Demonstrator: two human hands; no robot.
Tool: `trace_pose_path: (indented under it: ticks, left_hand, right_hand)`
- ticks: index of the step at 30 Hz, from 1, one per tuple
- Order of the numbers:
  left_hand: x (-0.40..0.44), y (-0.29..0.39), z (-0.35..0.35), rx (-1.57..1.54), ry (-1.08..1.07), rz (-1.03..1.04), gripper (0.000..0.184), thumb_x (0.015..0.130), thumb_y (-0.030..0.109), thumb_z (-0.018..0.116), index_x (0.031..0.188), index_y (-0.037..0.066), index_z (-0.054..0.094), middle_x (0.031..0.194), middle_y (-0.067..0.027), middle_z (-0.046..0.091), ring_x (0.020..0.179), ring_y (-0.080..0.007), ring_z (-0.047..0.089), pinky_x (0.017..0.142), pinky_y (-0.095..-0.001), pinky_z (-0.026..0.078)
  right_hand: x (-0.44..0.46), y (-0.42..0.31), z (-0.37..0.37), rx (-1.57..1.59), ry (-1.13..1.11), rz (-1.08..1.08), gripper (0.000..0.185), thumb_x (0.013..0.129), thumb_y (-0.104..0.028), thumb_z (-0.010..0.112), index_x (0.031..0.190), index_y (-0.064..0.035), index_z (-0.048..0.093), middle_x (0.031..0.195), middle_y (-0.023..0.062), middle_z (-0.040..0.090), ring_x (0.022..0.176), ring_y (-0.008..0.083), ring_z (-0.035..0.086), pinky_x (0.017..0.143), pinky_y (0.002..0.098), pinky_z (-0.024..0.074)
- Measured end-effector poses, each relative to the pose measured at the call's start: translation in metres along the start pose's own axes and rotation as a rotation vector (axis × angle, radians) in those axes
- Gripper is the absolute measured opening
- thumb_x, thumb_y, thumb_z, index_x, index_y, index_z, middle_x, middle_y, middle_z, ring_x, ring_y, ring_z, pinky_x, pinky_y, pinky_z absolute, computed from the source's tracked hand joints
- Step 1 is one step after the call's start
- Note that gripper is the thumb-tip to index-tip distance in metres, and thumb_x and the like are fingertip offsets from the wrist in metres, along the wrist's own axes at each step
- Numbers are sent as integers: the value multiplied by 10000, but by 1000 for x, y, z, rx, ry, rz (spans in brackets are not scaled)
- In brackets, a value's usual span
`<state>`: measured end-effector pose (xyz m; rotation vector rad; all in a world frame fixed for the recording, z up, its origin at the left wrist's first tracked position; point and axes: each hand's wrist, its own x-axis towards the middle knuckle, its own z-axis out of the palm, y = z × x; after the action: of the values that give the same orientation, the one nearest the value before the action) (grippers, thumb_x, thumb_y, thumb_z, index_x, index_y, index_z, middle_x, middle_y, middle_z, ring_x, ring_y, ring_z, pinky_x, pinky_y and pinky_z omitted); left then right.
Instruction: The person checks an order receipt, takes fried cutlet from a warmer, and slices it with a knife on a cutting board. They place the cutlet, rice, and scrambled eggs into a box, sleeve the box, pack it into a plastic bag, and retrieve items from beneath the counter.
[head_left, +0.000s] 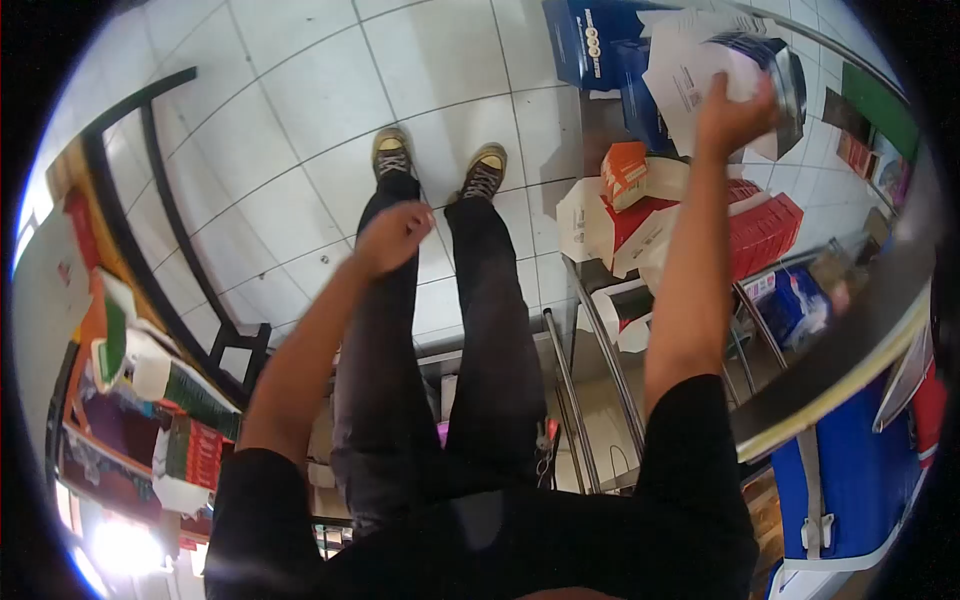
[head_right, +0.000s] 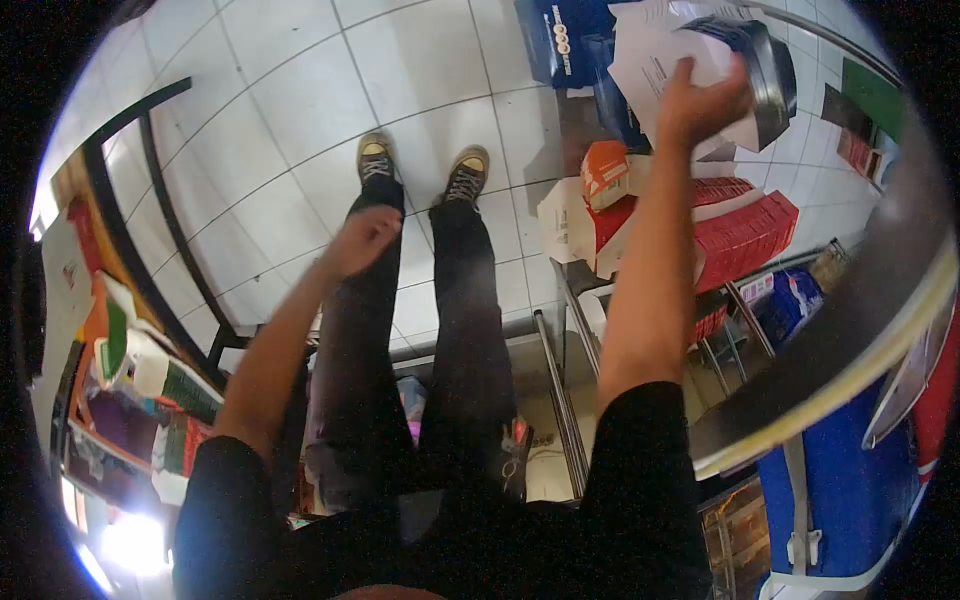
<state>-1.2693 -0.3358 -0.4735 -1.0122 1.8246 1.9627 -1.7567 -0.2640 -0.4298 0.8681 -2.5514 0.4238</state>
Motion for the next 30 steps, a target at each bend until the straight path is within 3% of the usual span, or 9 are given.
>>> trace_pose_path:
  ticks: [3, 5, 7, 10, 13, 17, 21, 25, 30]
  left_hand:
    - [73, 9, -47, 188, -118, 87, 257, 914, 199, 575, 1072, 3, 630, 959, -151, 667, 797, -243, 644, 729, -350, 513]
    - [109, 29, -70, 277, -167, 7, 255, 950, 207, 543, 1111, 19, 606, 1067, -98, 662, 972, -206, 634, 867, -358, 508]
    - [135, 59, -74, 317, -125, 31, 348, 979, 314, 524, 1178, 35, 590, 1118, -97, 648, 1027, -212, 617, 909, -372, 495]
    - [171, 90, -35, 9, -134, 249, 394, 998, 356, 490, 1216, 42, 584, 1144, -99, 645, 1053, -201, 600, 935, -354, 476]
    - [189, 156, 42, -256, -220, 326, 342, 1004, 307, 481, 1186, 40, 596, 1090, -92, 658, 1049, -174, 594, 904, -329, 476]
    - [224, 229, 125, -487, -134, 433, 398, 918, 296, 604, 1177, -7, 601, 1107, -171, 659, 948, -238, 648, 844, -337, 509]
    - [280, 278, 160, -535, 128, 366, 392, 899, 291, 625, 1089, -51, 637, 1020, -187, 681, 901, -234, 663, 801, -349, 523]
    - [322, 293, 185, -671, 106, 509, 331, 900, 262, 620, 981, -54, 677, 871, -162, 697, 791, -226, 676, 736, -338, 535]
    - [323, 297, 188, -724, 203, 586, 284, 923, 194, 567, 907, -78, 651, 776, -157, 684, 667, -203, 666, 658, -336, 536]
  right_hand:
    - [21, 35, -3, -437, 100, -9, 595, 652, -321, 778, 1174, -108, 589, 1139, 165, 570, 1041, 352, 527, 887, 479, 419]
    - [30, 95, 0, -352, 2, -105, 297, 725, -273, 709, 969, -105, 705, 903, 131, 681, 896, 326, 619, 806, 448, 481]
    - [29, 112, -9, -400, 103, -170, 224, 751, -252, 671, 912, -102, 716, 805, 132, 684, 804, 322, 636, 757, 441, 497]
    - [8, 99, -30, -347, 36, -4, 255, 796, -295, 689, 937, -82, 689, 946, 158, 666, 923, 344, 614, 799, 471, 473]
    - [-7, 58, -46, -351, -99, -145, 347, 817, -385, 698, 971, -75, 678, 1079, 181, 631, 1044, 351, 567, 887, 496, 426]
    - [-4, 107, -40, -191, -110, -184, 475, 807, -499, 699, 999, -66, 665, 1147, 203, 597, 1124, 376, 520, 968, 519, 370]
    - [5, 118, -40, 311, -383, 345, 587, 754, -427, 796, 1137, -56, 553, 1117, 210, 595, 1107, 360, 531, 963, 463, 400]
    - [7, 135, -34, 48, -377, 31, 695, 708, -383, 847, 1188, -34, 484, 1088, 187, 597, 1015, 285, 582, 898, 383, 443]
    - [-1, 119, -31, 409, -388, 312, 565, 842, -336, 732, 1189, -27, 411, 1080, 192, 589, 978, 280, 592, 902, 387, 443]
